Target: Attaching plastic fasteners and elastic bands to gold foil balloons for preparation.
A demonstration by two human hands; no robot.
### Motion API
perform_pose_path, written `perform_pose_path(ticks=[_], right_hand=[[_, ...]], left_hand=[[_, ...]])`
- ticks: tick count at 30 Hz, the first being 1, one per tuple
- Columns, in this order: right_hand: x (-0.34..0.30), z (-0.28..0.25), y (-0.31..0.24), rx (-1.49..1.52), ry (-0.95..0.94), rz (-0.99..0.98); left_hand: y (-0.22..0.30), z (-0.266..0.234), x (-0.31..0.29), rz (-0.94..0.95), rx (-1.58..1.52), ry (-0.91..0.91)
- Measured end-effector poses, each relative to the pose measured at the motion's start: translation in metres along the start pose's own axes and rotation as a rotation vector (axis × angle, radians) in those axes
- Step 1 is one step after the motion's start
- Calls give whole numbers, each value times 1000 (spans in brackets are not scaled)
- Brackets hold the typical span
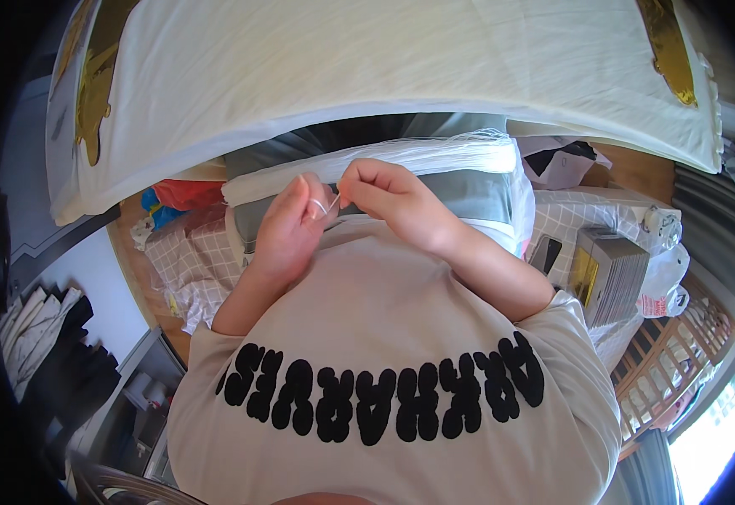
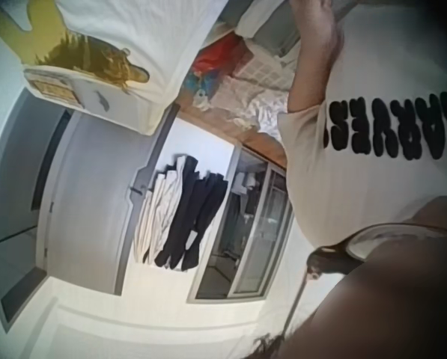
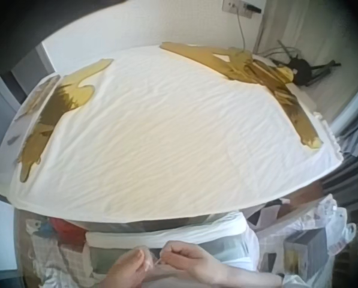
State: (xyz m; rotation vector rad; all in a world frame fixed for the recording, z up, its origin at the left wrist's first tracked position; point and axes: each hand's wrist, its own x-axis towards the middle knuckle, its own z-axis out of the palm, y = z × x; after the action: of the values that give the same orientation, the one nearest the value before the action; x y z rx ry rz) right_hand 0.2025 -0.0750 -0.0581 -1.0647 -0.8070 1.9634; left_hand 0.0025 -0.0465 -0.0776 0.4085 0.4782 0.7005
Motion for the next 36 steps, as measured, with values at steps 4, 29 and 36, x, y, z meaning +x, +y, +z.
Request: perform_pose_path(ticks=[4, 29, 36], right_hand=[[-4, 3, 7, 323, -20, 39], [-3, -14, 13, 257, -109, 68], [-7, -2, 7, 94, -196, 144]], left_hand=[[6, 6, -1, 138, 877, 53], [24, -1, -9, 115, 913, -176], [18, 15, -9, 91, 791, 15]])
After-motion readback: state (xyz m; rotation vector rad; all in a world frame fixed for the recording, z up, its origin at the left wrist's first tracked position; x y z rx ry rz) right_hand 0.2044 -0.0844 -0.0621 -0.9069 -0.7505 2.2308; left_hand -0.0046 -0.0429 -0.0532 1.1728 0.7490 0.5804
